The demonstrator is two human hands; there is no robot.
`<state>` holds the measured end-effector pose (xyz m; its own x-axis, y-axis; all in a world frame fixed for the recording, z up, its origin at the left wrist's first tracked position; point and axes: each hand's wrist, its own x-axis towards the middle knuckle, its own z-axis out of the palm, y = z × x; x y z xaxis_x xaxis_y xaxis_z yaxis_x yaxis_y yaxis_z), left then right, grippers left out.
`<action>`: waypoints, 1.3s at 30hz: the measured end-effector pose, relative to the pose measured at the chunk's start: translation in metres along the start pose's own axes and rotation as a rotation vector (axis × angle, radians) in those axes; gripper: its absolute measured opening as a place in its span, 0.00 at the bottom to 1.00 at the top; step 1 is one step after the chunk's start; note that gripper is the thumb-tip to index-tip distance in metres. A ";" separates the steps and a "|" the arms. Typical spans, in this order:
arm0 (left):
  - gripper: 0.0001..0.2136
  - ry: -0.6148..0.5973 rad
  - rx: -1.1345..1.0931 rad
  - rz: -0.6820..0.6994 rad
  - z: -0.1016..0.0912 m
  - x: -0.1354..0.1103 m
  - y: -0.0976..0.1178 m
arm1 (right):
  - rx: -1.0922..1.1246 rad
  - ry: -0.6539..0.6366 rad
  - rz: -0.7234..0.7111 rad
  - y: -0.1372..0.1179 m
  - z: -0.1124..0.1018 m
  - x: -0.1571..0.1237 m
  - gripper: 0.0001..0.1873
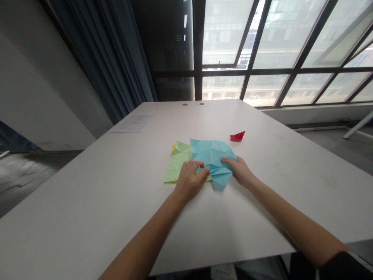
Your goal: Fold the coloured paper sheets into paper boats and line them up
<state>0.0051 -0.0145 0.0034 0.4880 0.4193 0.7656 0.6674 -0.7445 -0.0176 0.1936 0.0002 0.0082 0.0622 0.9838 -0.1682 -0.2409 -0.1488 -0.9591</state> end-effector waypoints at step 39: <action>0.13 -0.261 -1.729 -1.244 0.000 0.010 -0.003 | 0.082 -0.346 0.205 -0.031 -0.012 0.003 0.15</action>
